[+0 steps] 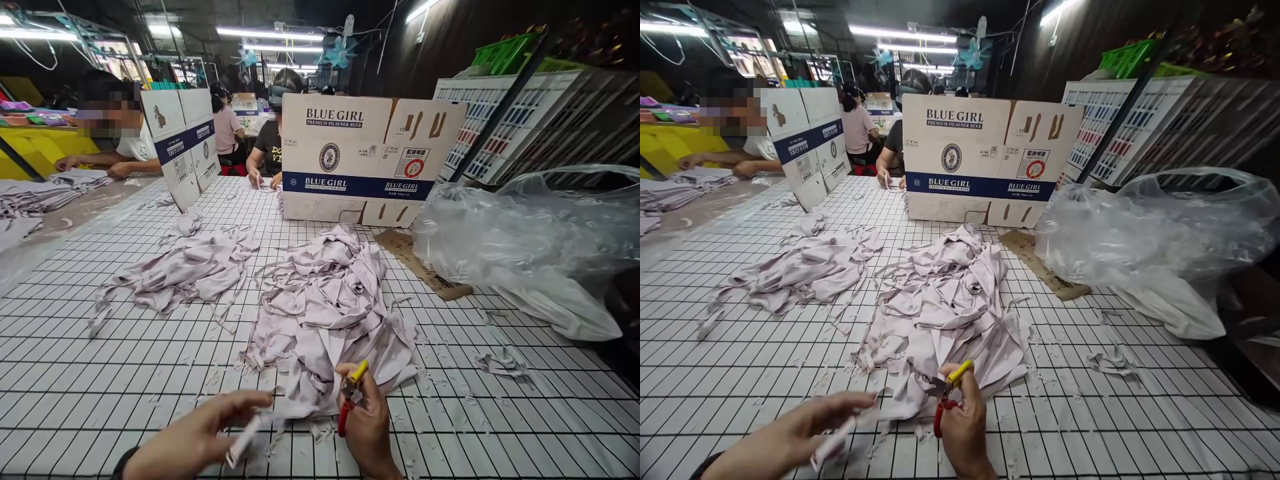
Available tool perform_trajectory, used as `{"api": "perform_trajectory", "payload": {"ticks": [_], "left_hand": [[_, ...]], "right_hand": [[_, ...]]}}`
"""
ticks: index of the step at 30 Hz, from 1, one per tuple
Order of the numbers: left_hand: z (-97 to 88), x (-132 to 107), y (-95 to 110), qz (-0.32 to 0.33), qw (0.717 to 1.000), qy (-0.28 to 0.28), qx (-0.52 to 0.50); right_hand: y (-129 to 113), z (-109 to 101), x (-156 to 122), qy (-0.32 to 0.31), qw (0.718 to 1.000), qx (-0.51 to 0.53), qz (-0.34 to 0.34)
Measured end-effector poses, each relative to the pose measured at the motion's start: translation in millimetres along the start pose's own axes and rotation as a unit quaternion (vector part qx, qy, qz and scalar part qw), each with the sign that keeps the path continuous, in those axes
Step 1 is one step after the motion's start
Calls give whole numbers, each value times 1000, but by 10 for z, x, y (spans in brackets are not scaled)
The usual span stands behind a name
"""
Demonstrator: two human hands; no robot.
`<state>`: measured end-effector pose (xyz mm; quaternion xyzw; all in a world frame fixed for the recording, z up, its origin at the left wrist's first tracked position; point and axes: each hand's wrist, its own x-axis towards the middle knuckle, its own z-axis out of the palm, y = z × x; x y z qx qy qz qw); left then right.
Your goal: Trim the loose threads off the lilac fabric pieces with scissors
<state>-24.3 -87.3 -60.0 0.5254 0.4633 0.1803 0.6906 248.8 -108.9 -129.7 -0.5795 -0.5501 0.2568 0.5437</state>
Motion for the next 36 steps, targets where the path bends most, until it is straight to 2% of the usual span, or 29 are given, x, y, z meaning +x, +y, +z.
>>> {"api": "perform_trajectory", "payload": {"ticks": [2, 5, 7, 9, 12, 15, 20, 24, 28, 33, 36], "left_hand": [[17, -105, -4, -13, 991, 10, 130], [132, 65, 146, 25, 978, 60, 197], [279, 339, 264, 27, 982, 44, 182], [469, 641, 320, 28, 988, -4, 154], [752, 982, 261, 0, 995, -71, 77], [916, 1107, 140, -8, 997, -63, 31], [929, 1027, 72, 13, 1000, -27, 3], [888, 952, 75, 23, 1000, -3, 3], [837, 889, 123, 66, 994, 23, 82], [829, 717, 289, 123, 976, 18, 180], [880, 595, 389, 173, 966, 16, 194]], "right_hand": [[30, 49, -74, 21, 995, 79, 56], [49, 91, -121, 47, 985, 138, 97], [45, 95, -126, 49, 984, 139, 103], [32, 86, -130, 49, 983, 141, 110], [9, 57, -146, 39, 982, 140, 119], [4, -2, -142, 21, 984, 127, 122], [11, -146, 41, -19, 990, 68, 122], [-12, -171, 341, -107, 990, 30, 90], [-85, -164, 655, -190, 980, 18, 58], [-392, -152, 1000, -301, 951, 55, 44], [-571, -30, 1122, -400, 909, 97, 64]]}}
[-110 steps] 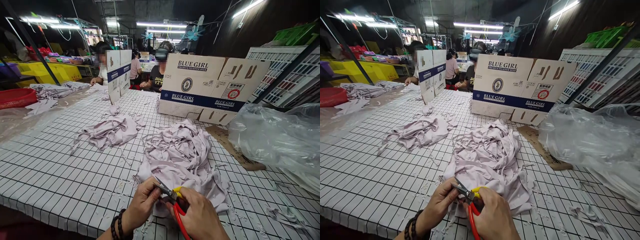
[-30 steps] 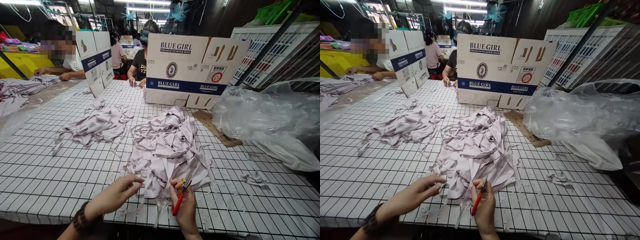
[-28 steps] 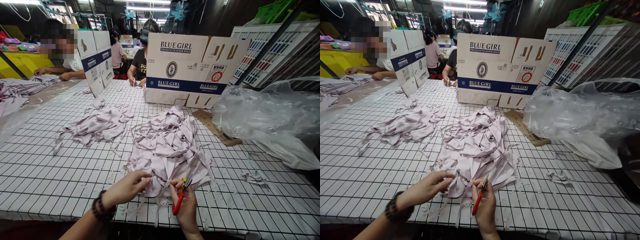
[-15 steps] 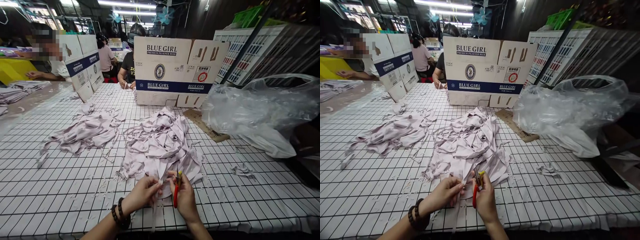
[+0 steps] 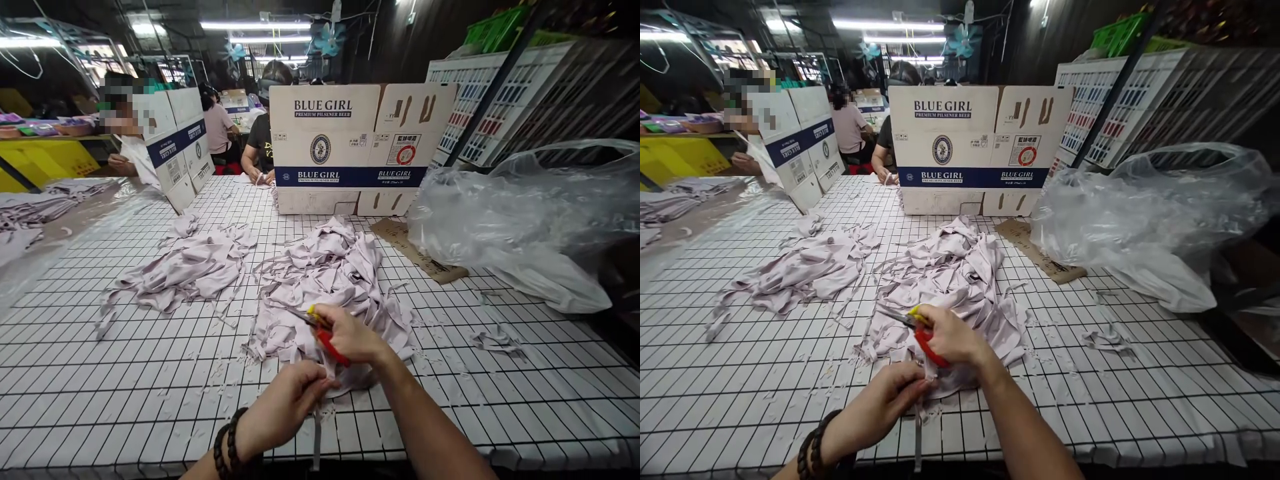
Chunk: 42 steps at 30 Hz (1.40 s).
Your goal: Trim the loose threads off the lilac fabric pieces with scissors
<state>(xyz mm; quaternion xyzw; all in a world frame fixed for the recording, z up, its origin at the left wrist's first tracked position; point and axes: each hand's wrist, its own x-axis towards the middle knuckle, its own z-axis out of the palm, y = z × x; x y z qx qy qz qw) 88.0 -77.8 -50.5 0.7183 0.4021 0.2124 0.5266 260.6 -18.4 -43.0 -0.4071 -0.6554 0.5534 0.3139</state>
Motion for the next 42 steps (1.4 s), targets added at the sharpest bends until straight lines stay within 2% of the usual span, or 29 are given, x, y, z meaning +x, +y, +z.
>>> {"api": "perform_trajectory", "payload": {"ticks": [3, 5, 8, 11, 15, 20, 22, 25, 28, 31, 36, 42], "left_hand": [[9, -73, 64, 24, 999, 31, -15], [6, -104, 40, 30, 997, 63, -13], [-8, -101, -51, 45, 991, 124, 7], [-6, -46, -123, 76, 985, 154, -18], [31, 45, -172, 117, 976, 145, -112], [106, 152, -253, 72, 957, 99, -263], [131, 191, -266, 56, 948, 81, -304], [145, 226, -246, 61, 945, 74, -312], [137, 226, -208, 82, 961, 74, -252], [120, 211, -183, 126, 977, 83, -149], [104, 199, -173, 176, 980, 75, -61], [95, 172, -163, 181, 980, 78, -21]], "right_hand": [[-13, 92, 123, -114, 992, 54, 30], [52, 139, 140, -139, 985, 90, 44], [158, 154, 61, -103, 982, 145, 56], [201, 123, -69, -63, 977, 190, 69], [201, 66, -195, -8, 972, 224, 68], [216, -14, -328, 94, 969, 221, 51], [192, -40, -431, 162, 969, 185, 38], [97, -51, -660, 250, 966, 45, 37], [-25, -8, -908, 223, 960, -135, 99], [-87, 80, -1065, 198, 937, -259, 128], [-54, 184, -1112, 217, 909, -329, 138], [-86, 207, -1087, 215, 898, -360, 132]]}}
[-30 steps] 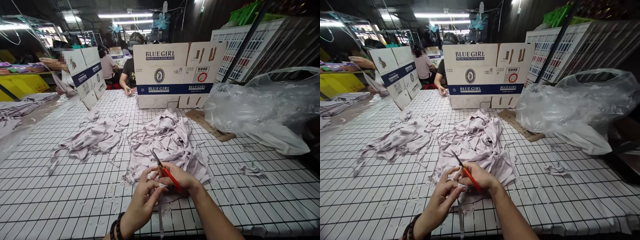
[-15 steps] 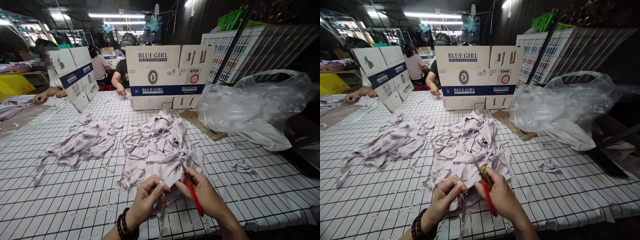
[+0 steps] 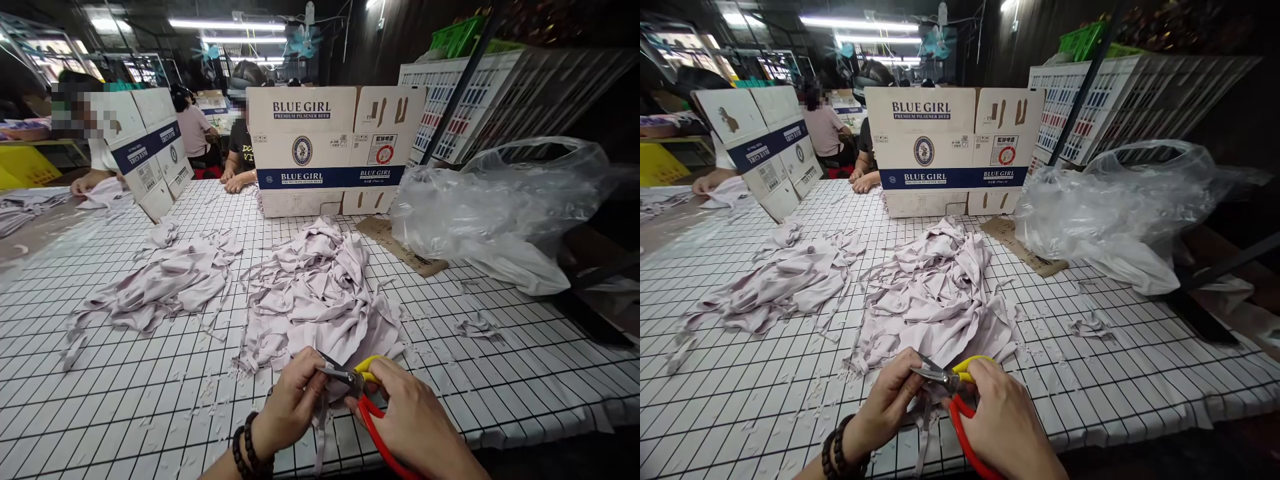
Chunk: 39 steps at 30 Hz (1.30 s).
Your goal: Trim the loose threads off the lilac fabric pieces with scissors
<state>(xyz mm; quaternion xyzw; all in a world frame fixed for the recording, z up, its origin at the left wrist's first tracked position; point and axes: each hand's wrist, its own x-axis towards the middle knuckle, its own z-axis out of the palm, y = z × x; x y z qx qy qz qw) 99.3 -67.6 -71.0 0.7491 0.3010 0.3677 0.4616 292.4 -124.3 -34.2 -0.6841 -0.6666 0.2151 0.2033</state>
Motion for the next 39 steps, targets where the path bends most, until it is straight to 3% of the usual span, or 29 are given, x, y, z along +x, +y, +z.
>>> {"api": "perform_trajectory", "payload": {"ticks": [15, 26, 39], "left_hand": [[2, 10, 4, 2, 1000, -15, 1], [-15, 44, 29, -38, 997, -28, -54], [-8, 23, -5, -87, 980, -29, -179]], "right_hand": [[18, -5, -21, 1, 999, -34, 2], [-76, -65, -14, -29, 997, -63, 22], [50, 70, 3, 6, 999, -43, -25]]}}
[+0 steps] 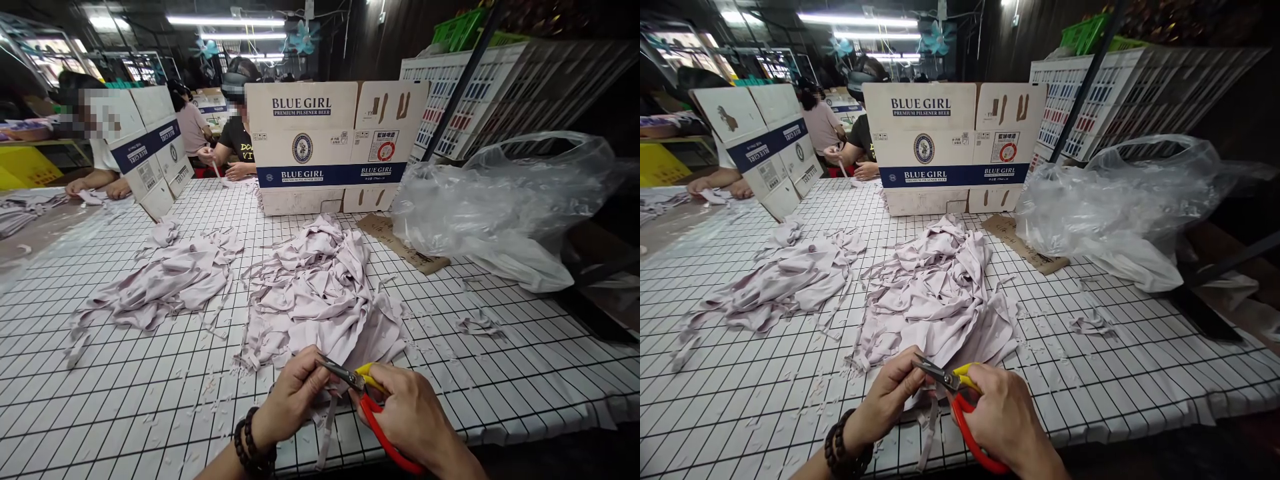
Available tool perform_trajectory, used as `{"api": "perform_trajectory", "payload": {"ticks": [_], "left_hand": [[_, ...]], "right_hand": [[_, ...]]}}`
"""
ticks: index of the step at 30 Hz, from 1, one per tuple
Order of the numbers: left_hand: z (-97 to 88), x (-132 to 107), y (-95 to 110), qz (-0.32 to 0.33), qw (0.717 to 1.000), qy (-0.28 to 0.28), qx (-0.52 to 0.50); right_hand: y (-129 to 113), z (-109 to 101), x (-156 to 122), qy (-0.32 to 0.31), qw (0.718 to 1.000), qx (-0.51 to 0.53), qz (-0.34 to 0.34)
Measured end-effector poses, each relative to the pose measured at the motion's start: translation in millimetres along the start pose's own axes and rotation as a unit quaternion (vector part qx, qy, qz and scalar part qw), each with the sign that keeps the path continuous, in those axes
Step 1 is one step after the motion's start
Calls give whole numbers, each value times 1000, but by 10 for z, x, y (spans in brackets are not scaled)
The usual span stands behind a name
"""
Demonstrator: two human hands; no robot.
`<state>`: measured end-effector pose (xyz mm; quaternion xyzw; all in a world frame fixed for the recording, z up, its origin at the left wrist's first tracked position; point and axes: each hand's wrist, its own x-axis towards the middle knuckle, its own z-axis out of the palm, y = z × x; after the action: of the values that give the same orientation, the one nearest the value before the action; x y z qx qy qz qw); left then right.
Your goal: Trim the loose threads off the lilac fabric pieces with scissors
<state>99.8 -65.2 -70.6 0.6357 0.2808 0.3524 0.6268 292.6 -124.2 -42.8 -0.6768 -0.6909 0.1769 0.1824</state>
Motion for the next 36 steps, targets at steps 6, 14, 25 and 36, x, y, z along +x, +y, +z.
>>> {"api": "perform_trajectory", "payload": {"ticks": [6, 14, 25, 36], "left_hand": [[22, 3, 13, -14, 999, 5, -51], [26, -146, 60, 57, 992, -10, 111], [-122, -81, 257, -13, 972, -3, 235], [-205, 283, -97, -241, 968, -49, 57]], "right_hand": [[99, 83, 2, -18, 989, 143, 32], [230, 345, 189, -59, 782, 570, 245], [179, 489, -15, 33, 805, 566, 173], [-108, 442, -171, -86, 866, 486, 88]]}}
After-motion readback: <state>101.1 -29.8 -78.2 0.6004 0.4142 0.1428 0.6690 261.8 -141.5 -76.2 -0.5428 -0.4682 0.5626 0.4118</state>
